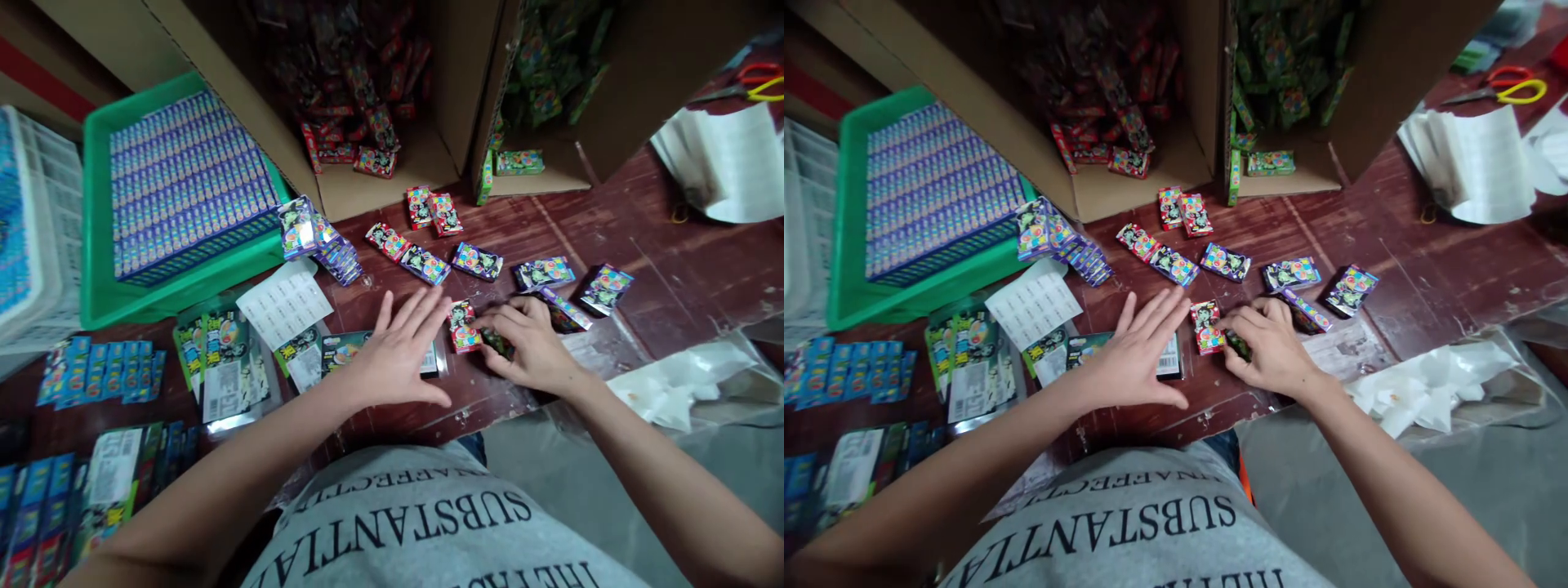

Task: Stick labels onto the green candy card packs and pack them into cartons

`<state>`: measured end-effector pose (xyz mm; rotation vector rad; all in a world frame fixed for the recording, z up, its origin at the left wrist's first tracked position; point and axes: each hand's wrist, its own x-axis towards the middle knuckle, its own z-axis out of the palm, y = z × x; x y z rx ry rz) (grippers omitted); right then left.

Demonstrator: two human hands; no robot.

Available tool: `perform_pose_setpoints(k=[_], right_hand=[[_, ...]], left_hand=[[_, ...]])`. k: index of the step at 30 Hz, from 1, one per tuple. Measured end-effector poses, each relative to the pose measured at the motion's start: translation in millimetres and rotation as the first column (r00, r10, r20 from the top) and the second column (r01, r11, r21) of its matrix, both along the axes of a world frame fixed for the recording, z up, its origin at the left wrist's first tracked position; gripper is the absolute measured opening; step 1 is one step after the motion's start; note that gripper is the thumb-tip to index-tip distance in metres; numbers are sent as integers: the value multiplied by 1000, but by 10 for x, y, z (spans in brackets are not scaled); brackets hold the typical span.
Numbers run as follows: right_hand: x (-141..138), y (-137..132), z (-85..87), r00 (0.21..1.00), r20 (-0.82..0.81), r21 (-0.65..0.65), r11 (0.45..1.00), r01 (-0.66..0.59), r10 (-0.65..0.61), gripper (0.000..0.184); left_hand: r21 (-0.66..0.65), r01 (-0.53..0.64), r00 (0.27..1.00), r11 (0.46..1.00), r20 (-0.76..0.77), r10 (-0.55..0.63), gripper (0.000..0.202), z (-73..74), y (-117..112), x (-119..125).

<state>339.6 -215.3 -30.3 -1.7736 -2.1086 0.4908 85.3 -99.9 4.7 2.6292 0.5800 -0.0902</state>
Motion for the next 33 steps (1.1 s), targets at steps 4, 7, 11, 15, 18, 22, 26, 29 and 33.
perform_pose_setpoints(k=[4, 7, 11, 15, 18, 22, 26, 29, 33], right_hand=[[77, 21, 32, 988, 19, -50, 987, -152, 154, 72], [120, 183, 77, 981, 32, -45, 981, -189, 190, 102], [80, 472, 147, 977, -5, 11, 977, -214, 214, 86], [-49, 515, 182, 969, -44, 52, 969, -240, 243, 70], [-186, 427, 159, 938, -123, 9, 946, -325, 324, 72], [-229, 303, 173, 922, -159, -29, 932, -362, 353, 86], [125, 72, 292, 970, 3, -107, 964, -242, 244, 117], [417, -87, 350, 953, 59, -215, 936, -277, 296, 104], [381, -24, 341, 946, 35, -195, 931, -310, 323, 75]], left_hand=[[36, -30, 993, 999, -114, 34, 112, 39, 79, -367], [13, -43, 991, 999, -126, 44, 93, -2, 75, -458], [13, -94, 992, 995, -84, 95, 91, -45, 12, -430], [6, -220, 974, 976, -47, 220, 93, -69, -50, -460], [-33, -200, 980, 979, 8, 200, 94, -96, -96, -476], [-92, -133, 989, 987, 46, 137, 95, -128, -144, -448], [-53, -163, 986, 985, 13, 164, 92, -154, -133, -456], [-36, -144, 990, 989, -5, 144, 91, -166, -113, -452], [-52, -112, 993, 992, 19, 113, 92, -135, -151, -393]])
